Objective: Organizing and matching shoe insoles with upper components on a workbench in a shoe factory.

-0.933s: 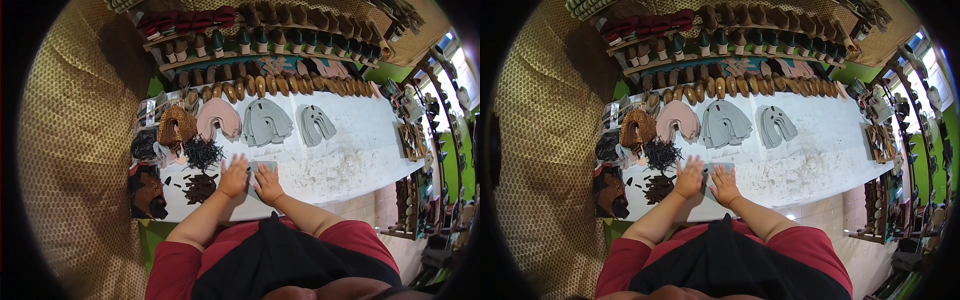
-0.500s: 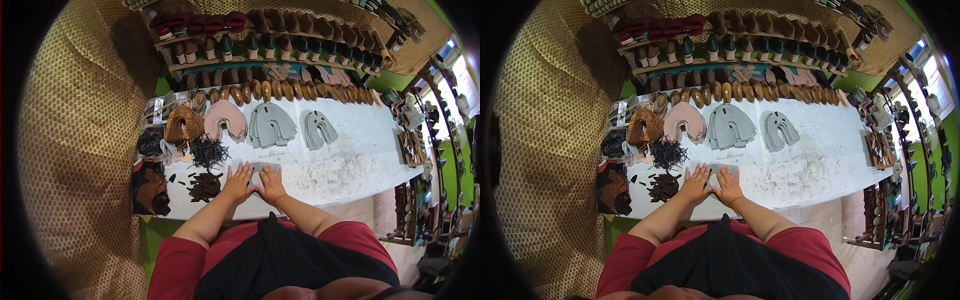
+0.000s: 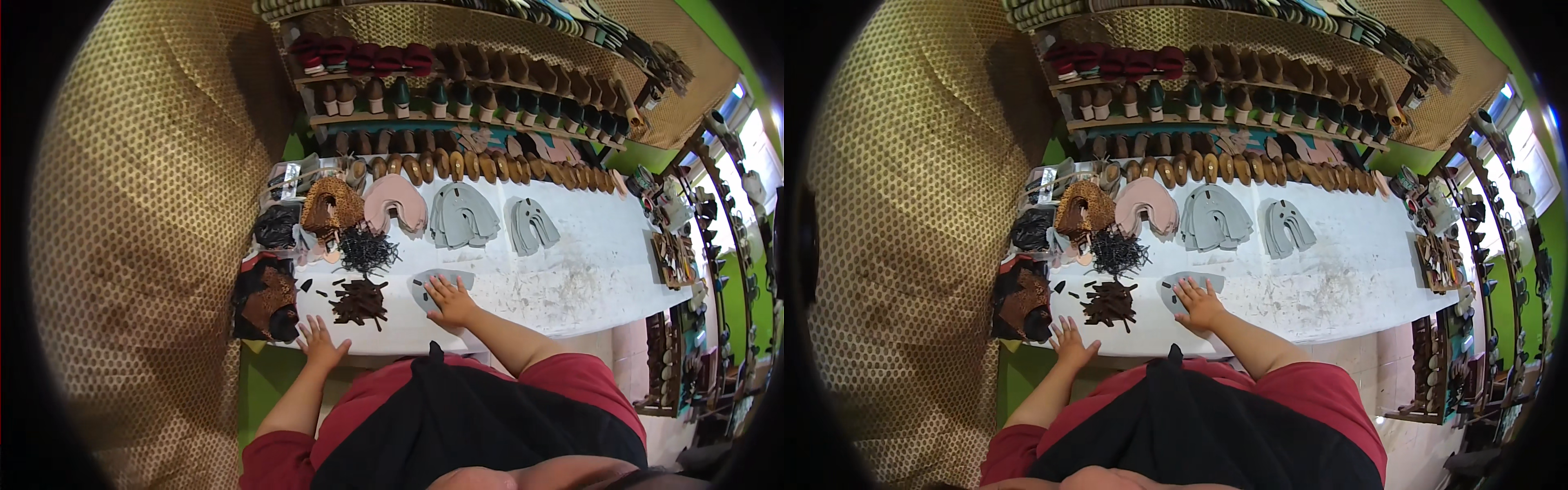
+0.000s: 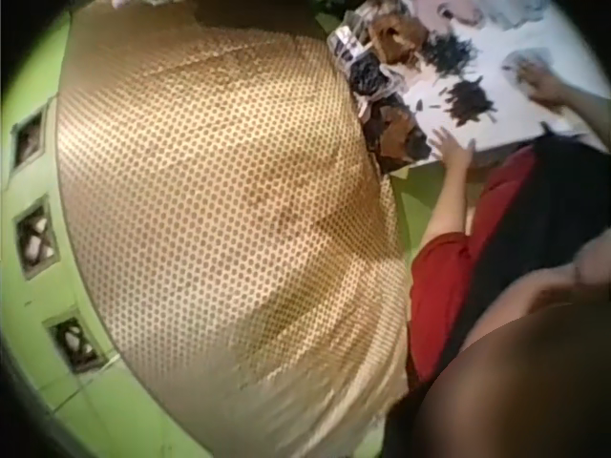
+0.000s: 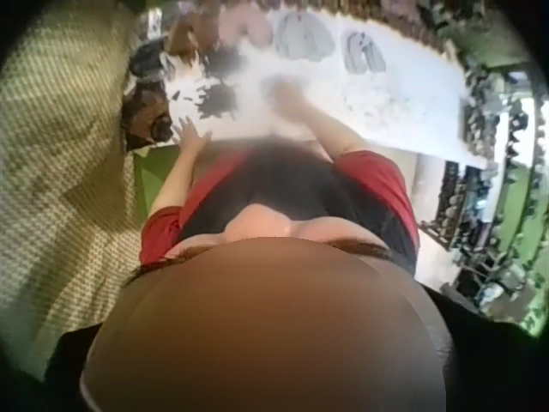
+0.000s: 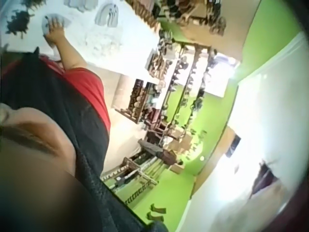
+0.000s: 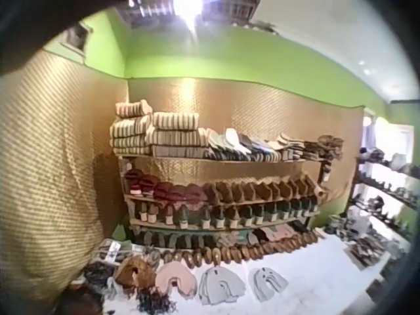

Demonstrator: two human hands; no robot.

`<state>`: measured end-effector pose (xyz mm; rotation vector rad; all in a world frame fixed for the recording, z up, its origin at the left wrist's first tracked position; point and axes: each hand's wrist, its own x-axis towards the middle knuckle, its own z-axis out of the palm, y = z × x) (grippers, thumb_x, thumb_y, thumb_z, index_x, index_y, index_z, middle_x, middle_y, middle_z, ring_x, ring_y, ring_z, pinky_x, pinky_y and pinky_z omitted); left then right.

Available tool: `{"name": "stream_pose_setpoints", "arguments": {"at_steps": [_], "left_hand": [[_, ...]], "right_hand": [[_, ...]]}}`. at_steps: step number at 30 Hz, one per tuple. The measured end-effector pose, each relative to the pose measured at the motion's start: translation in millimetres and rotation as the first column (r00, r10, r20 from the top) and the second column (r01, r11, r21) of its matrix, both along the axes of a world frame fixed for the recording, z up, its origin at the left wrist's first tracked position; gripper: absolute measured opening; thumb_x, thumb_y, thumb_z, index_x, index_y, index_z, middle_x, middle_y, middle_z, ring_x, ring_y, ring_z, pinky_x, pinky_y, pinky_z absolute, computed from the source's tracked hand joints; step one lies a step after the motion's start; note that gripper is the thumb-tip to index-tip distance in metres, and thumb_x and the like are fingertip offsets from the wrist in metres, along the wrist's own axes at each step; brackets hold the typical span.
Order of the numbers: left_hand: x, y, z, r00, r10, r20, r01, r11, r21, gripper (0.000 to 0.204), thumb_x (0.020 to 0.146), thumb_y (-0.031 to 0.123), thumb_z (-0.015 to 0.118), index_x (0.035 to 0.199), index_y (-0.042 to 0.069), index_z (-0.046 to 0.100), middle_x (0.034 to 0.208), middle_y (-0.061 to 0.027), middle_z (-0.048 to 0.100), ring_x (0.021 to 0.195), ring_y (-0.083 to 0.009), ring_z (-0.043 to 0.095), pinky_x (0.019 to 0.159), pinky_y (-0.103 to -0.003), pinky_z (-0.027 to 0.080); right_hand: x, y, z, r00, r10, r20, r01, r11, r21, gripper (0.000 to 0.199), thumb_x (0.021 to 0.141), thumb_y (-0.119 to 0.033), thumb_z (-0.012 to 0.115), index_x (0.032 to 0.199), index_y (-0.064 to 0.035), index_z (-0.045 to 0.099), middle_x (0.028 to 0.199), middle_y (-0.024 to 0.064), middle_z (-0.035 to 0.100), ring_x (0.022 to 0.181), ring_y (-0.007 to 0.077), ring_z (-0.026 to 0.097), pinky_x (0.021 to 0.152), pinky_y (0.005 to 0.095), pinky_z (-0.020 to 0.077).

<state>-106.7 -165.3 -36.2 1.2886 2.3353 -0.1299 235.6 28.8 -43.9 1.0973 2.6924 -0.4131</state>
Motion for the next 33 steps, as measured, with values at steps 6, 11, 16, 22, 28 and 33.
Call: {"name": "stream_pose_setpoints", "arguments": {"at_steps": [6,11,16,22,28,33], "left_hand": [[-13,9,8,0.993,-0.006,0.117,0.02,0.993,-0.119,0.124,0.076,0.077,0.061,0.16,0.015,-0.006,0.166,-0.011,-0.017,0.151,-0.0433,-0.015,0.113,-0.071,-0.001],[-31,0,-5,0.976,-0.024,0.215,0.052,0.991,-0.121,0.128,0.072,0.078,0.064,0.16,0.019,-0.01,0.165,-0.0095,-0.023,0.149,-0.0443,-0.02,0.11,-0.074,-0.003],[-32,-2,-8,0.97,-0.017,0.243,0.042,0.994,-0.101,0.127,0.075,0.075,0.065,0.159,0.02,-0.012,0.164,-0.0089,-0.025,0.148,-0.0443,-0.023,0.11,-0.074,-0.004],[-34,0,-6,0.97,-0.026,0.243,0.056,0.991,-0.118,0.124,0.077,0.073,0.064,0.159,0.02,-0.013,0.164,-0.0081,-0.025,0.149,-0.0437,-0.022,0.111,-0.073,-0.004],[-32,2,-8,0.972,0.002,0.235,0.028,0.992,-0.123,0.124,0.077,0.072,0.064,0.159,0.021,-0.013,0.165,-0.0075,-0.024,0.149,-0.0435,-0.022,0.111,-0.073,-0.003],[-30,1,-8,0.981,0.03,0.192,0.0,0.988,-0.155,0.135,0.068,0.074,0.072,0.159,0.021,-0.014,0.165,-0.0074,-0.024,0.149,-0.0433,-0.021,0.112,-0.072,-0.002]], "right_hand": [[-30,-11,11,0.99,-0.092,0.111,0.103,0.989,-0.102,0.089,0.094,-0.067,0.042,0.158,-0.009,0.019,0.166,0.0154,0.012,0.153,0.0353,0.01,0.119,0.0626,0.0108],[-52,1,29,0.968,-0.097,0.23,0.145,0.969,-0.202,0.093,0.094,-0.072,0.035,0.159,-0.008,0.016,0.167,0.0119,0.008,0.154,0.0298,0.01,0.12,0.0616,0.0071],[-54,-9,25,0.954,-0.018,0.3,0.121,0.937,-0.329,0.095,0.093,-0.074,0.033,0.159,-0.0071,0.017,0.168,0.0102,0.005,0.154,0.0288,0.011,0.119,0.0626,0.0122],[-48,40,10,0.975,-0.098,0.2,0.191,0.831,-0.523,0.089,0.095,-0.073,0.026,0.157,-0.0101,0.024,0.167,0.0094,0.011,0.153,0.0308,0.012,0.116,0.069,0.0121],[-43,23,30,0.928,0.095,0.36,0.029,0.945,-0.327,0.094,0.092,-0.077,0.031,0.16,-0.0142,0.017,0.168,0.0053,0.009,0.153,0.0279,0.015,0.115,0.0678,0.0162],[-64,56,55,0.928,0.184,0.323,0.012,0.855,-0.519,0.092,0.093,-0.074,0.037,0.158,-0.0107,0.022,0.165,0.015,0.015,0.15,0.0343,0.023,0.119,0.0482,0.0233]]}}
